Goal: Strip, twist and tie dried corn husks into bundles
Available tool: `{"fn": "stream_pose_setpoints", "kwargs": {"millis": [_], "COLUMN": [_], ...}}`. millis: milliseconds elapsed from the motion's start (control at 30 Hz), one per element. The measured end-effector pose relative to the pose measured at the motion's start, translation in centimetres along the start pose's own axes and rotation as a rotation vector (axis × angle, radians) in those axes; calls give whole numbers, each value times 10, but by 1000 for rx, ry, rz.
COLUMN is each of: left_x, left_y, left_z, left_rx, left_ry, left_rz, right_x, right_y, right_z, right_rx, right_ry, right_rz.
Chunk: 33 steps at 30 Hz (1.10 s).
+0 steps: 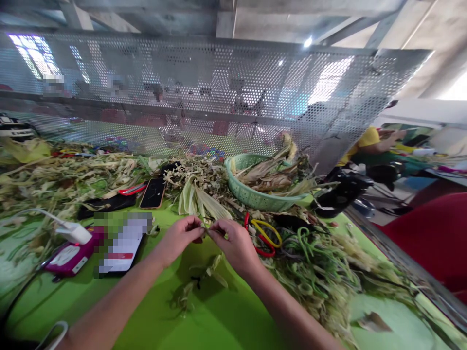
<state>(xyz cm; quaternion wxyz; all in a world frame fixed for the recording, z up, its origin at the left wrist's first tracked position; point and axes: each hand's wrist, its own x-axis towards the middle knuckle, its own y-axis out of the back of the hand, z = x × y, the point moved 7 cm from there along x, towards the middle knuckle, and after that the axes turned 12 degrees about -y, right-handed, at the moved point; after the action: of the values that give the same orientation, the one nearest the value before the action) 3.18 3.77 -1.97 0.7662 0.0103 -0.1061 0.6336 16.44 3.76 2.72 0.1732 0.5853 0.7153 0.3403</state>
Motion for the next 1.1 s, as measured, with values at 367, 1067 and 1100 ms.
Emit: {"fn": "stream_pose_setpoints", "kwargs": {"millis": [367,1067,1100], "left_x": [3,5,5], "left_y": [6,52,52], "left_z": [-2,4,4], "left_rx": [188,-293,-303], "left_ry": [-14,-4,-3], "left_rz": [-52,351,356], "right_x": [6,6,8], "right_y": [3,72,75], "right_z": [16,92,92], "right_rx": [-11,-554,-518], "right_ry": [-124,-437,-446], "right_rz": [-39,100,105]}}
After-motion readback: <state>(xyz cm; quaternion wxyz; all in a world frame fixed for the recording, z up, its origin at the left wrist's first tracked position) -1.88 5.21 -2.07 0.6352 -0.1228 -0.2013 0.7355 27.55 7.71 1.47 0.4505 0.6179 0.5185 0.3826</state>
